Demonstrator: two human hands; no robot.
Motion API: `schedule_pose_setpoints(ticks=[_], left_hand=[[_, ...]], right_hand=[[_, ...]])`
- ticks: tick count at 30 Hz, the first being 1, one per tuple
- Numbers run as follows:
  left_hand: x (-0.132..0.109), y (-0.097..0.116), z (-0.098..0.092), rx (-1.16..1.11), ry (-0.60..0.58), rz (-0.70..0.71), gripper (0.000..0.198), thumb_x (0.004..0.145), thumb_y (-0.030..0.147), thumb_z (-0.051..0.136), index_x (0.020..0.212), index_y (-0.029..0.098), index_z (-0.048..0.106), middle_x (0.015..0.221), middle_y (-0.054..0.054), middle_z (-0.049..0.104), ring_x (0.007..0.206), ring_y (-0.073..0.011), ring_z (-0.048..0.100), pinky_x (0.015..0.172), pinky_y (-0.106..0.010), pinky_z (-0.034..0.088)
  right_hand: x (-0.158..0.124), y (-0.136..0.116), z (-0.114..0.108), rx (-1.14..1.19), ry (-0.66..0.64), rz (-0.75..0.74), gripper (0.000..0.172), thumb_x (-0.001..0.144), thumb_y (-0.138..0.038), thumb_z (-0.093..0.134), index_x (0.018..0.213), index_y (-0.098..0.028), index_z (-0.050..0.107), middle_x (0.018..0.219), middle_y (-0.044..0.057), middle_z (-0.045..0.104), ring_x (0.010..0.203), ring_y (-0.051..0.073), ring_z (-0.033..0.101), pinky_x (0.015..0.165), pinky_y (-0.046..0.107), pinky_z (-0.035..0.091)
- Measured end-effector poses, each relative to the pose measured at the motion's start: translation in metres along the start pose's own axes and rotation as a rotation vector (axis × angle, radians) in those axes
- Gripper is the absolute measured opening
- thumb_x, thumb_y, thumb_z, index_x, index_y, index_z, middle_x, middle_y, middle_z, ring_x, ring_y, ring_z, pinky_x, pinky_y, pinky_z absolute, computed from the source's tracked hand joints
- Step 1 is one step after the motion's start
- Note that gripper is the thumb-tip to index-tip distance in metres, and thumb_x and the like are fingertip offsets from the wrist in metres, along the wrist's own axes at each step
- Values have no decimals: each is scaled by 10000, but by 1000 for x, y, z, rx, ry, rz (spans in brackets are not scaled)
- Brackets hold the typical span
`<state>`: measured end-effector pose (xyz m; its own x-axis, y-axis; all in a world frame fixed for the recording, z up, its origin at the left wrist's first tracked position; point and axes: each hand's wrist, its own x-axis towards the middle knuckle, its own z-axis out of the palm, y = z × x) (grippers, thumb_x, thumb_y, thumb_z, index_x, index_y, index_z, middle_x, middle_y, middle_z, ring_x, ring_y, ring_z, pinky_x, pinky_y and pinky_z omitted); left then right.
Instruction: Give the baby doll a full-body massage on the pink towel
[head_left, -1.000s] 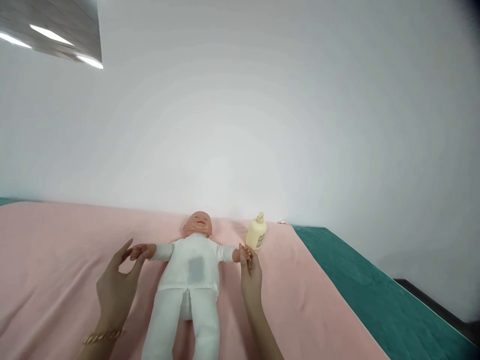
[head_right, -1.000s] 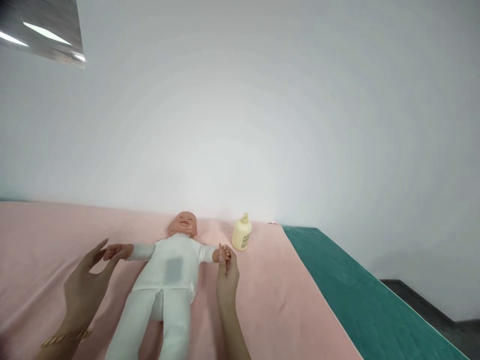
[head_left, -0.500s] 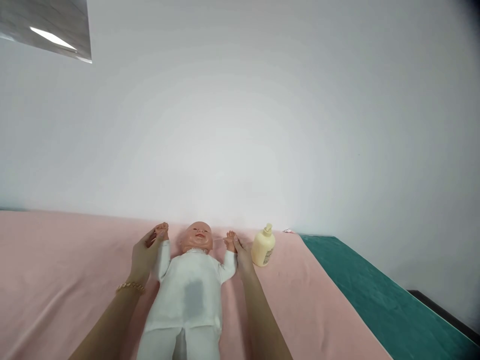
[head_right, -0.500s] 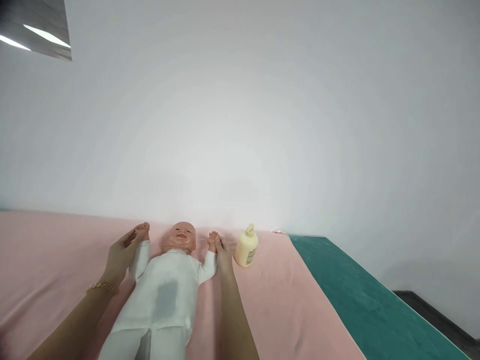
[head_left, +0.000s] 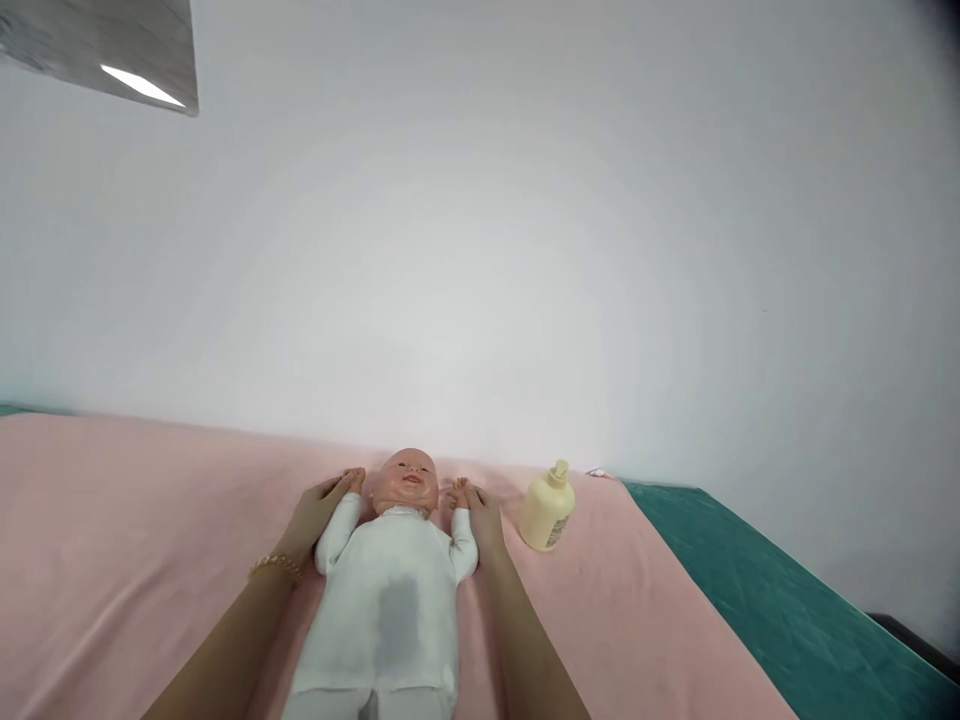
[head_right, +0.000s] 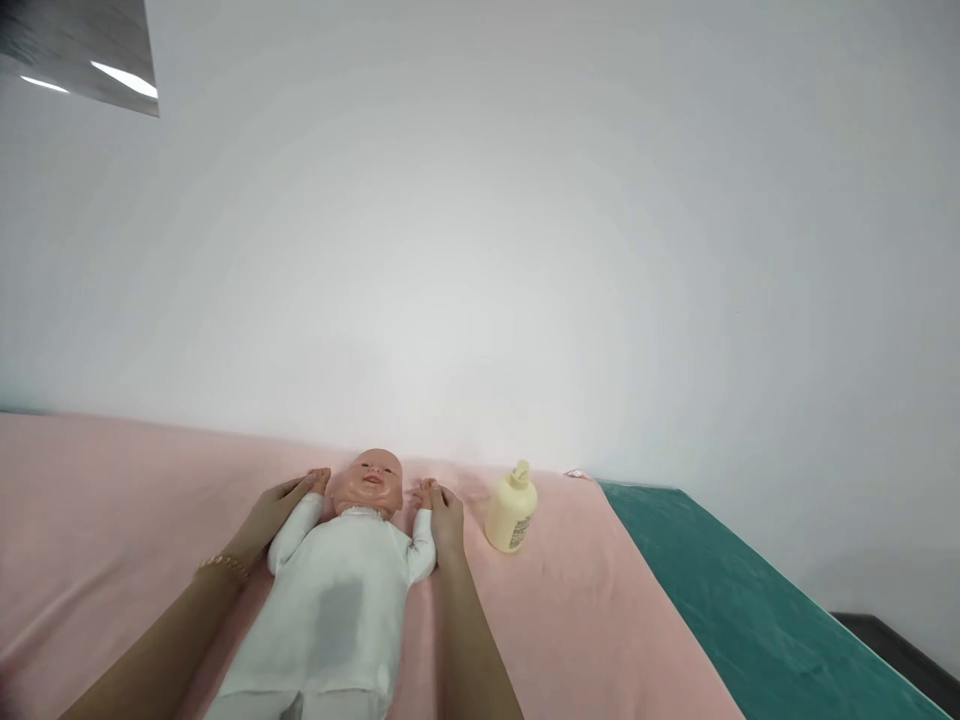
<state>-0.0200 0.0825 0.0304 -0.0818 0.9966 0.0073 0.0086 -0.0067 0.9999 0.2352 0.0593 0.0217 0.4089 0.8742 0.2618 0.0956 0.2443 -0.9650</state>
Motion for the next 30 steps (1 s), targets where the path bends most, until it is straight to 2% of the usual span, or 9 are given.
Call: schedule_pose_setpoints(ticks=[2, 6, 11, 16, 20, 24, 27, 30], left_hand=[[-5, 2, 1, -12, 78, 32, 492, 768, 470, 643, 1110, 119, 685, 1218, -137, 656, 1197, -300, 557, 1023, -395, 421], [-24, 13, -1, -46, 187, 90, 527, 768, 511, 637, 1175, 176, 646, 1247, -111, 642, 1177, -293, 572, 985, -406, 460], [-52, 30, -16, -22, 292, 207, 498, 701, 466, 694, 1118, 199, 640, 1200, -93, 662, 1074, -265, 631, 927, -369, 501], [-90, 44, -39, 193, 370, 234, 478, 696, 452, 684, 1122, 249, 607, 1159, -53, 674, 1013, -263, 651, 873, -373, 510], [-125, 43, -53, 415, 401, 209, 433, 722, 510, 648, 1097, 296, 614, 1126, -11, 689, 1026, -271, 640, 819, -360, 494], [-157, 32, -62, 593, 420, 185, 427, 739, 546, 589, 1068, 277, 633, 1094, -45, 702, 987, -300, 640, 695, -343, 477], [-180, 26, -65, 698, 391, 53, 425, 726, 559, 574, 1054, 296, 636, 1034, -53, 717, 859, -310, 652, 631, -355, 454], [-201, 25, -66, 679, 361, -40, 351, 713, 558, 576, 961, 323, 660, 804, -46, 723, 665, -311, 630, 578, -369, 410]], right_hand=[[-2, -4, -1, 31, -24, -22, 308, 930, -389, 565, 1130, -158, 606, 1142, 89, 628, 954, 213, 637, 826, 399, 540], [-15, -21, -4, 84, -21, -110, 413, 874, -483, 568, 1122, -159, 632, 1151, 130, 665, 1001, 245, 655, 900, 399, 511], [-48, -46, -11, 0, 39, -236, 361, 832, -419, 607, 1107, -188, 636, 1153, 112, 672, 1065, 248, 628, 920, 390, 491], [-95, -67, -27, -21, 61, -165, 455, 822, -362, 615, 1238, -188, 552, 1251, 111, 611, 1098, 244, 602, 913, 366, 497], [-135, -79, -43, -64, 21, -94, 529, 811, -360, 629, 1301, -196, 518, 1312, 95, 570, 1203, 256, 536, 1001, 376, 442], [-173, -79, -58, -156, 5, -8, 497, 836, -378, 578, 1300, -204, 543, 1257, 73, 610, 1188, 256, 547, 998, 366, 438], [-197, -74, -69, -196, -33, 35, 459, 858, -386, 551, 1290, -231, 567, 1247, 54, 623, 1170, 253, 562, 983, 348, 444], [-215, -68, -76, -196, -70, 27, 457, 871, -399, 541, 1301, -244, 562, 1206, 54, 645, 1115, 252, 593, 944, 337, 464]])
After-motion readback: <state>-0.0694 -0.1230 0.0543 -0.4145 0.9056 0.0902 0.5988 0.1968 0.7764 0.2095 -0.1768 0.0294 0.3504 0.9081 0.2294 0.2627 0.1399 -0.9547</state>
